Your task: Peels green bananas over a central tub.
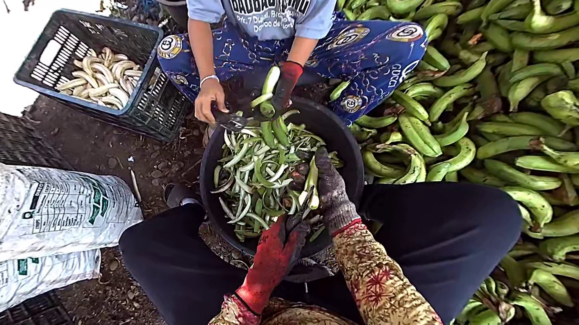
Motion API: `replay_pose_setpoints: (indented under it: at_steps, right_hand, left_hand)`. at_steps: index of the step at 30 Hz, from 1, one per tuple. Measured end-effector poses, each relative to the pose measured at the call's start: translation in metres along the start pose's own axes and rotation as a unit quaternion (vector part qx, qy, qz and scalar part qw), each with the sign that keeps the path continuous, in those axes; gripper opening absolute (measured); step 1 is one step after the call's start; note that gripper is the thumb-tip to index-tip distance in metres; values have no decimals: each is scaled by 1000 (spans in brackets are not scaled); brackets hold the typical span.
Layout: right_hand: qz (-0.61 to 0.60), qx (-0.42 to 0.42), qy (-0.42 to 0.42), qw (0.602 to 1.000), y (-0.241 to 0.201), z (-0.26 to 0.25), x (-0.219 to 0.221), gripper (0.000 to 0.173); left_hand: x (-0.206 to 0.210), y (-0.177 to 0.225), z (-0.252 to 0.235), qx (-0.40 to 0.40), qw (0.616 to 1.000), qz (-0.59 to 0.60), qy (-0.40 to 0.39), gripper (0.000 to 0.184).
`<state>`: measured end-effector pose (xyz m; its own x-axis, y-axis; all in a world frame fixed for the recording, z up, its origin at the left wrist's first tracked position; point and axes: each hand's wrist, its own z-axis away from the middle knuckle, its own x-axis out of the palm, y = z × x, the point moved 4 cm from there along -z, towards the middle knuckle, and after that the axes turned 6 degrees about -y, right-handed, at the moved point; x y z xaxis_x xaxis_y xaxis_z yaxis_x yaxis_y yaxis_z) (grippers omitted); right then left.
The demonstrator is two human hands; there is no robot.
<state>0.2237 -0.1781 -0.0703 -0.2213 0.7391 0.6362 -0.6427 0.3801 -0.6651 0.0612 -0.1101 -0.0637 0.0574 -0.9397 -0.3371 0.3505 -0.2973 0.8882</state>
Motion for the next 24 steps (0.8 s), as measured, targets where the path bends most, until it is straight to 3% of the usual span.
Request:
replay_pose_setpoints:
  at_steps: [5, 10, 17, 21, 24]
  right_hand:
    - [-8, 46, -1, 999, 25, 3, 4, 62]
    - [-3, 32, 3, 999, 38, 9, 9, 67]
    - [115, 33, -16, 993, 46, 14, 0, 52]
    - [129, 69, -5, 989, 46, 21, 1, 72]
    - [127, 76, -21, 989, 44, 24, 3, 74]
  left_hand:
    - [-5, -11, -18, -21, 999, -35, 30, 46]
    - [-7, -20, -28, -64, 996, -53, 40, 46]
    - [-7, -23, -34, -70, 997, -7, 20, 40]
    - [-7, -26, -32, -80, 997, -7, 12, 38]
    - [-8, -30, -32, -73, 995, 74, 0, 34]
